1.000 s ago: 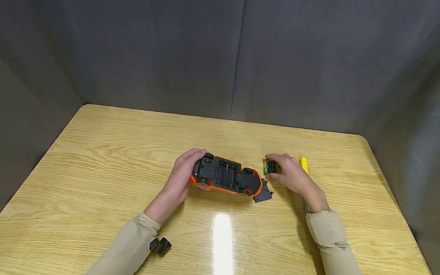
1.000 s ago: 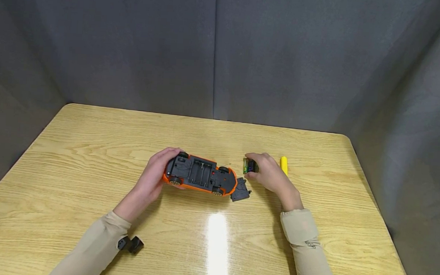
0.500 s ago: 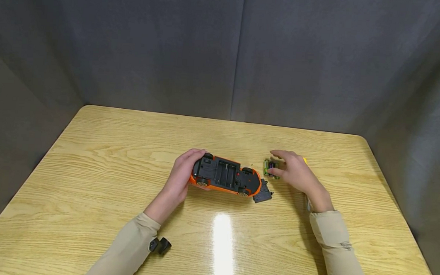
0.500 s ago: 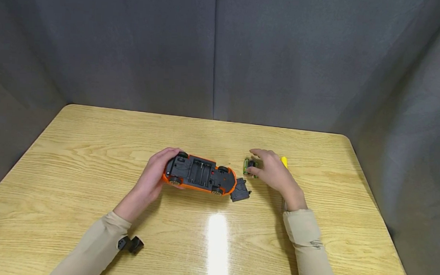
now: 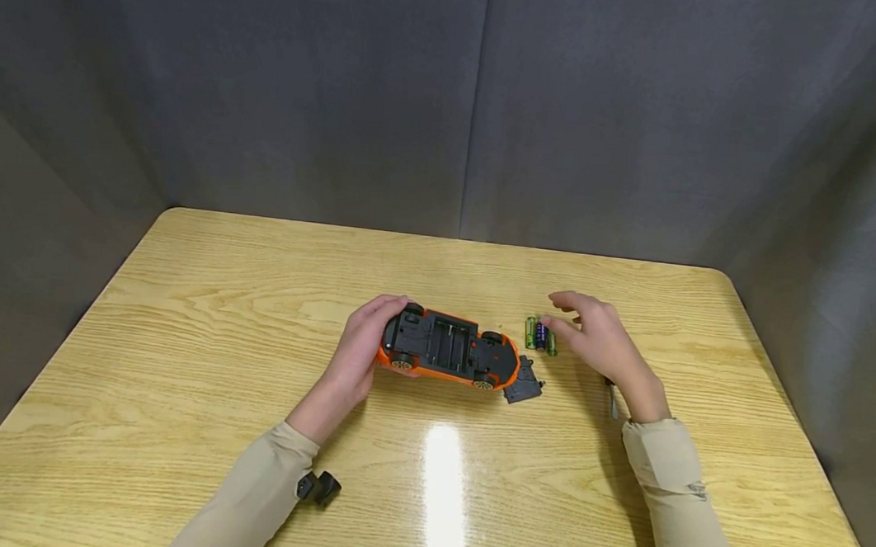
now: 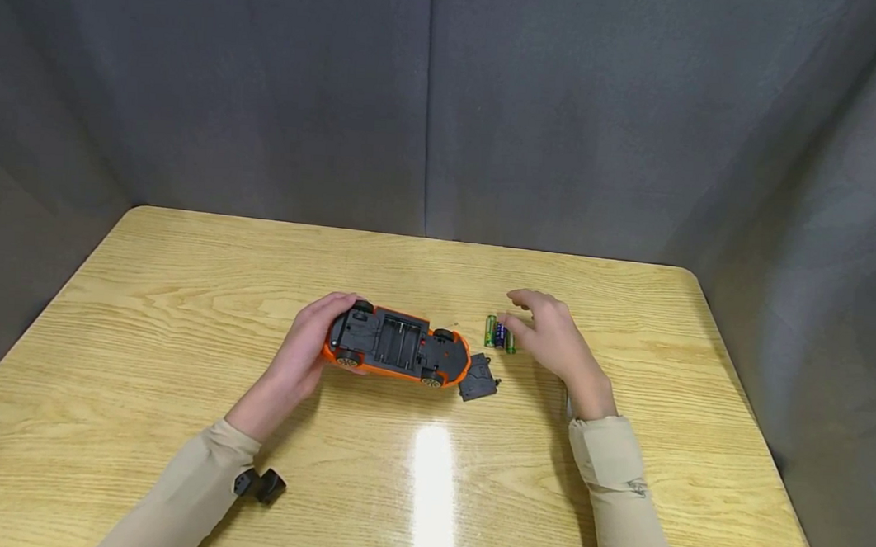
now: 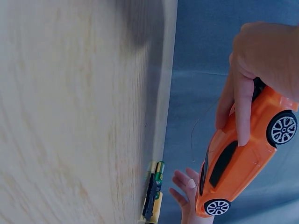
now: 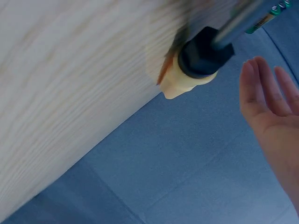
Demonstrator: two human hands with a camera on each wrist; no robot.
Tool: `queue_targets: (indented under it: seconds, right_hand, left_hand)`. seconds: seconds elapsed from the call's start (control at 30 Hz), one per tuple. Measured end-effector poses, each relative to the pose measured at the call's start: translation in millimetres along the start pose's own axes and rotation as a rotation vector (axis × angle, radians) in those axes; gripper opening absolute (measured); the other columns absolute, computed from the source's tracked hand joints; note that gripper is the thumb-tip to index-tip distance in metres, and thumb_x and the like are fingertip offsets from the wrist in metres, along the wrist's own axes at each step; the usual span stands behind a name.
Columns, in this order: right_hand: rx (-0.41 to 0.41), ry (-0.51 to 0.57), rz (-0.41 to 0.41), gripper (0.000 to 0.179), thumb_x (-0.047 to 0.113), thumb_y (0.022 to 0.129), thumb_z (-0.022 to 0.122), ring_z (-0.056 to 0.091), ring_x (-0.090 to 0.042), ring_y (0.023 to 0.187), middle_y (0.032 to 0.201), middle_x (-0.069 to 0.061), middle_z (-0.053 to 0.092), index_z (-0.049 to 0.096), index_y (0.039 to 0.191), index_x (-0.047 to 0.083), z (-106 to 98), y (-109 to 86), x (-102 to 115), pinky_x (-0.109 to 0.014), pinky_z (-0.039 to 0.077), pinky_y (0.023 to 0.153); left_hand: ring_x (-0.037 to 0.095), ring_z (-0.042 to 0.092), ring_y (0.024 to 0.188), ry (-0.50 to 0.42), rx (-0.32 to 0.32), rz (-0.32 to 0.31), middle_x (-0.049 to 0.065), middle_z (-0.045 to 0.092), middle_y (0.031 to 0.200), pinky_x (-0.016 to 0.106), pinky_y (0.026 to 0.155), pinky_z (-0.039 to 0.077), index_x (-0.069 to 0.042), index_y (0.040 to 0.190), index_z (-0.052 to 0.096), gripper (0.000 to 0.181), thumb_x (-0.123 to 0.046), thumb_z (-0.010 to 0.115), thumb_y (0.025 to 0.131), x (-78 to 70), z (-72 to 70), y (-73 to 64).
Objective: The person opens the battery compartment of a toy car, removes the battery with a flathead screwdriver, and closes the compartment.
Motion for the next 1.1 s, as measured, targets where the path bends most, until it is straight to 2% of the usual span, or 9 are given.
queue_targets:
  seconds: [0.23, 0.5, 0.83, 1.1]
  right_hand:
    - [-0.005, -0.011, 0.003, 0.044, 0.021, 0.104, 0.066, 0.063, -0.044, 0.118, 0.131, -0.028, 0.064, 0.059, 0.137, -0.008, -2, -0.6, 3, -0.059, 0.056, 0.098]
    - [-0.01, -0.016, -0.01, 0.044, 0.021, 0.104, 0.066, 0.063, -0.042, 0.117, 0.128, -0.027, 0.066, 0.06, 0.136, -0.008, -4, -2.3, 10, -0.059, 0.056, 0.098]
    - [-0.026, -0.034, -0.042, 0.041, 0.021, 0.104, 0.066, 0.068, -0.04, 0.105, 0.115, -0.024, 0.071, 0.062, 0.134, -0.007, -9, -3.6, 25, -0.058, 0.059, 0.092]
    - [-0.036, -0.054, -0.101, 0.034, 0.018, 0.103, 0.067, 0.072, -0.031, 0.089, 0.104, -0.018, 0.075, 0.065, 0.129, -0.005, -15, -7.5, 49, -0.048, 0.065, 0.076]
  left_hand:
    - [0.026, 0.072, 0.073, -0.012, 0.024, 0.015, 0.016, 0.065, 0.098, 0.044, 0.051, 0.065, -0.001, 0.114, 0.065, 0.029, -0.027, 0.055, 0.107, -1.1, 1.6, -0.3]
    - [0.025, 0.071, 0.075, -0.02, 0.015, 0.014, 0.015, 0.065, 0.098, 0.044, 0.051, 0.065, -0.001, 0.113, 0.065, 0.028, -0.026, 0.056, 0.107, -2.0, 1.1, 0.2]
    - [0.025, 0.072, 0.074, -0.023, 0.009, 0.012, 0.016, 0.065, 0.099, 0.045, 0.051, 0.065, -0.001, 0.115, 0.065, 0.028, -0.025, 0.055, 0.107, -2.1, 0.1, 0.5]
    - [0.024, 0.071, 0.074, -0.018, -0.006, 0.001, 0.016, 0.065, 0.1, 0.043, 0.051, 0.065, -0.002, 0.116, 0.065, 0.026, -0.024, 0.054, 0.107, -1.7, -1.8, 1.2]
Point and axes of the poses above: each hand's wrist, its own y-axis towards the middle knuckle, its own z-axis out of the palm, x = y × z, the point moved 8 cm from there along y, towards the middle knuckle
